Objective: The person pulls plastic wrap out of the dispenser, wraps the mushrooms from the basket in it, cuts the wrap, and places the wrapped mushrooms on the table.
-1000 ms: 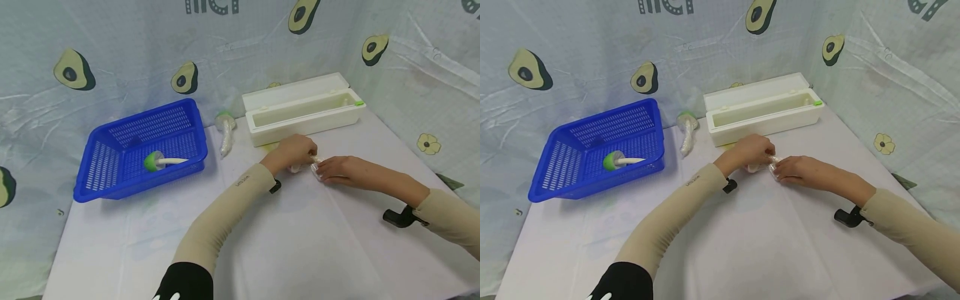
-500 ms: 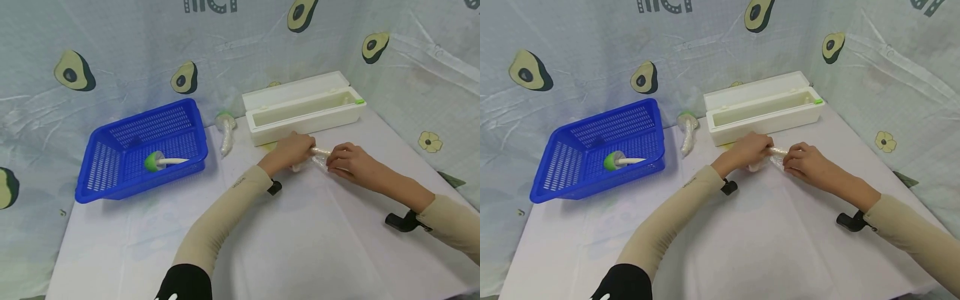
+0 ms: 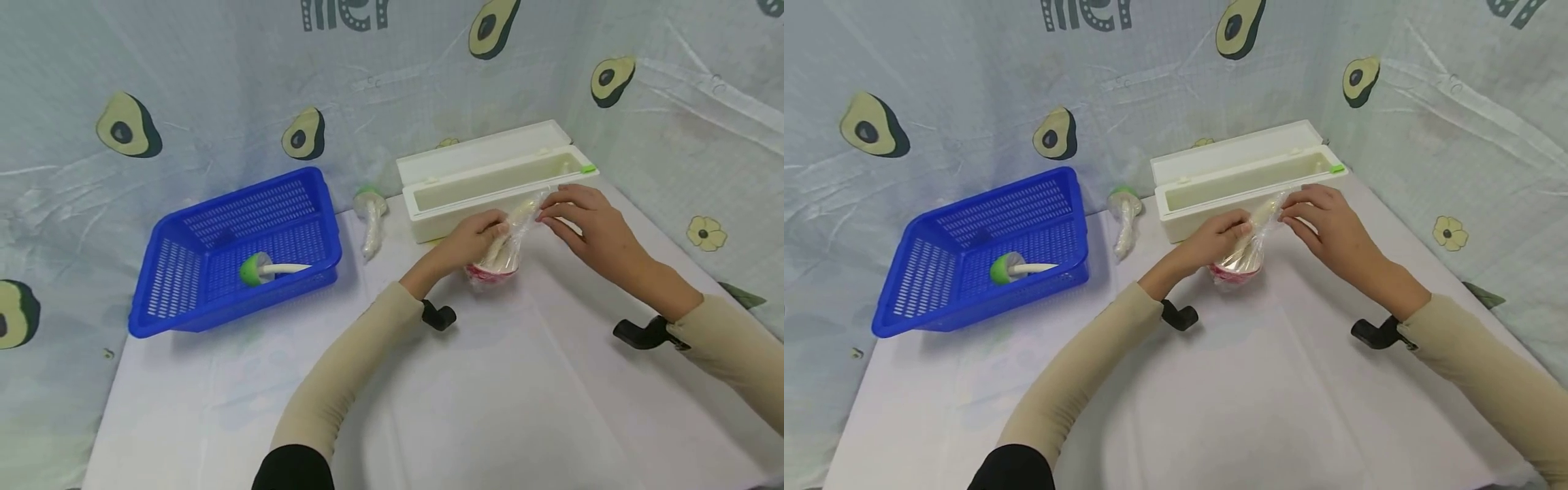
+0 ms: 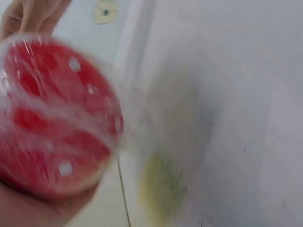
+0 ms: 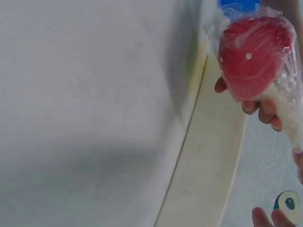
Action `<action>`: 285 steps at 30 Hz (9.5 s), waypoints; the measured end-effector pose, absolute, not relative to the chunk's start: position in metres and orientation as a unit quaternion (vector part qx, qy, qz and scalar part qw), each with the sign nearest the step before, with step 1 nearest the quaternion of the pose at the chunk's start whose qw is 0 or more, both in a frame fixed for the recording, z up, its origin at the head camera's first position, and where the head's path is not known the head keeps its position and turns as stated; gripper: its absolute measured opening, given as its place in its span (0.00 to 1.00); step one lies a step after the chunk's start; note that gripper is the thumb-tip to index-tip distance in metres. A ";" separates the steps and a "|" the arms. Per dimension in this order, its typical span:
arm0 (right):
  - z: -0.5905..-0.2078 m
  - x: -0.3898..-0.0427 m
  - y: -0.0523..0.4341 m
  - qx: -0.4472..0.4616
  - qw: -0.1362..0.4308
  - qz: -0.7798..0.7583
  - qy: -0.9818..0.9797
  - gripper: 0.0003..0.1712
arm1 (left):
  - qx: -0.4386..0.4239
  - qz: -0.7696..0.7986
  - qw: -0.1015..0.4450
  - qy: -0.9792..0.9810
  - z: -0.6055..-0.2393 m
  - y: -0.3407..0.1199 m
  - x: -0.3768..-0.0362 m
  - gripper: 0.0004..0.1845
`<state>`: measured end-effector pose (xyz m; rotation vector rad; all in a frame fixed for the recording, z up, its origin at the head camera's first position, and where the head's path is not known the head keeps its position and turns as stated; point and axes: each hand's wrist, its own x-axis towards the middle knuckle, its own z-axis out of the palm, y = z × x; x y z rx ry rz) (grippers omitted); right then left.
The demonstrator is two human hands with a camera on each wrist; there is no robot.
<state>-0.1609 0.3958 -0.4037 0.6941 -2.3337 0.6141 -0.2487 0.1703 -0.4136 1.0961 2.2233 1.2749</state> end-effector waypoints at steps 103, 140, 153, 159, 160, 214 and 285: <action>-0.367 -0.172 0.350 0.306 0.217 0.282 -0.883 0.19 | 0.400 0.493 0.089 0.768 -0.394 0.149 -0.227 0.19; -0.379 -0.174 0.358 0.221 0.205 0.298 -0.906 0.13 | 0.453 0.201 -0.028 0.868 -0.417 0.167 -0.232 0.17; -0.380 -0.170 0.359 0.055 0.061 0.468 -0.880 0.18 | 0.512 0.182 -0.190 0.818 -0.409 0.153 -0.232 0.14; -0.381 -0.170 0.372 0.003 -0.028 0.585 -0.810 0.20 | 0.522 0.285 -0.067 0.801 -0.394 0.129 -0.245 0.25; -0.383 -0.170 0.375 -0.012 -0.051 0.623 -0.781 0.18 | 0.506 0.308 -0.039 0.805 -0.392 0.122 -0.247 0.28; -0.421 -0.186 0.258 0.122 -0.072 0.462 -0.876 0.21 | 0.241 0.477 0.223 0.815 -0.366 0.039 -0.246 0.30; -0.406 -0.217 0.146 0.184 -0.128 0.063 -0.973 0.38 | 0.219 0.267 0.382 0.857 -0.339 0.022 -0.374 0.24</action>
